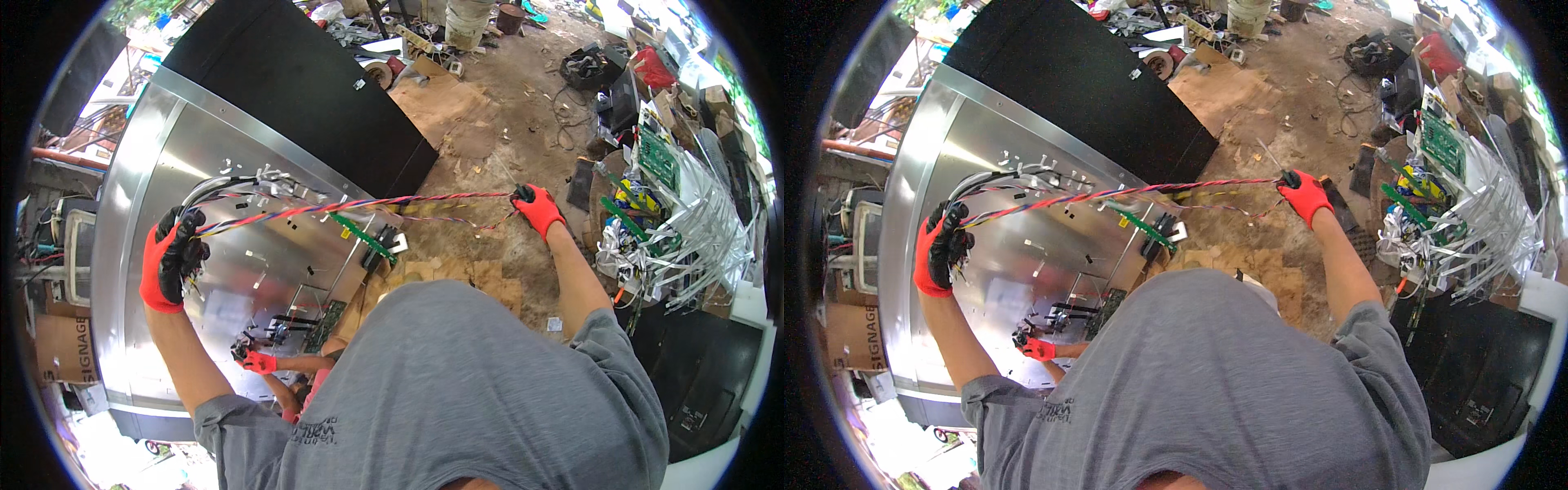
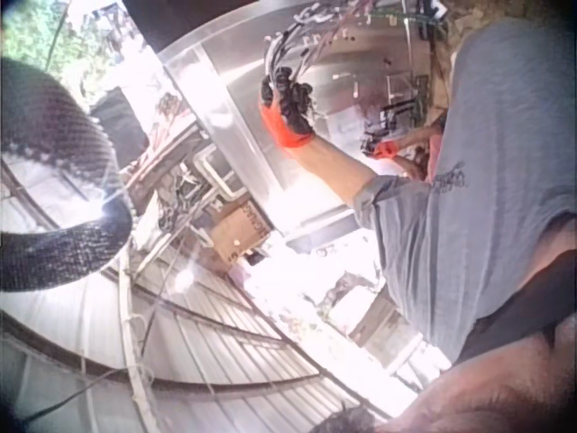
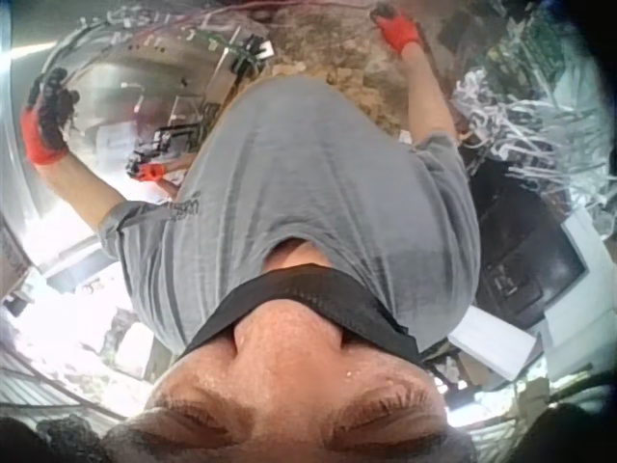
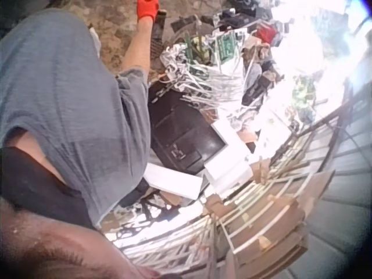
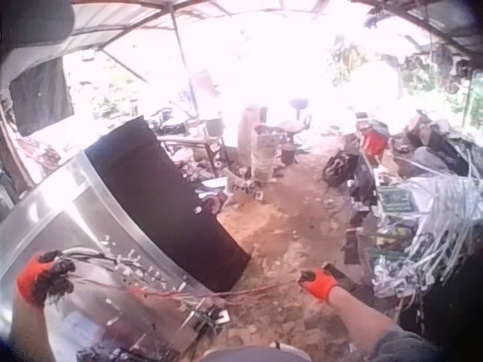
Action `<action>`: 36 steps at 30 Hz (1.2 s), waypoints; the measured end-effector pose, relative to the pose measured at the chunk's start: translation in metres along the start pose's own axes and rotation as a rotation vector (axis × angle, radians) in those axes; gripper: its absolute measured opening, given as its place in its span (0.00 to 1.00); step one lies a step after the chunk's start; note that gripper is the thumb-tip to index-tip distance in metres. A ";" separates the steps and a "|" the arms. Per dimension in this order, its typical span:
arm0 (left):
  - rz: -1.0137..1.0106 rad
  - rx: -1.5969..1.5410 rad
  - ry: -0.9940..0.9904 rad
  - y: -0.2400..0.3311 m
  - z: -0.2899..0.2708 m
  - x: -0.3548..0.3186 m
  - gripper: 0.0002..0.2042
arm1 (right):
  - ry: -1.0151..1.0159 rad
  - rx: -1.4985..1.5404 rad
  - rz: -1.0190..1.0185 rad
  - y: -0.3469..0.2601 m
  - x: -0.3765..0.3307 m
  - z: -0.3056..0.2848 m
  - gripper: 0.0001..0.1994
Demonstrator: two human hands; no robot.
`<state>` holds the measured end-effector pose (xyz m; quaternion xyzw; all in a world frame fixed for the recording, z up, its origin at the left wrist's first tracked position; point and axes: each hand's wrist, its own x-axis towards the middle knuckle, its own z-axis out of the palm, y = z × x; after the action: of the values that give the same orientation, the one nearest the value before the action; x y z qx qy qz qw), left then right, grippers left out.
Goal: The person uses a screwdriver to remove screws from a circuit board attached to a large metal appliance. They detach the board and its connected wires, then move to a workbench to cut the wires with shears.
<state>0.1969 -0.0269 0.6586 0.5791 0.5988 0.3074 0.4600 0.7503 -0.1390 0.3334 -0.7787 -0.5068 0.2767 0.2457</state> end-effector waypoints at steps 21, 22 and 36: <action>-0.110 -0.196 0.261 -0.096 -0.130 0.007 0.10 | -0.905 0.674 0.170 0.040 -0.049 -0.033 0.14; -0.139 -0.241 0.221 -0.113 -0.138 0.017 0.09 | -0.891 0.695 0.189 0.028 -0.058 -0.043 0.15; -0.210 -0.412 0.409 -0.229 -0.276 0.057 0.08 | -1.078 0.392 0.234 0.033 -0.084 -0.090 0.15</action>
<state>-0.1417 0.0416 0.5482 0.3345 0.6607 0.4832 0.4670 0.8054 -0.2383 0.3921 -0.5190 -0.4102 0.7475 0.0604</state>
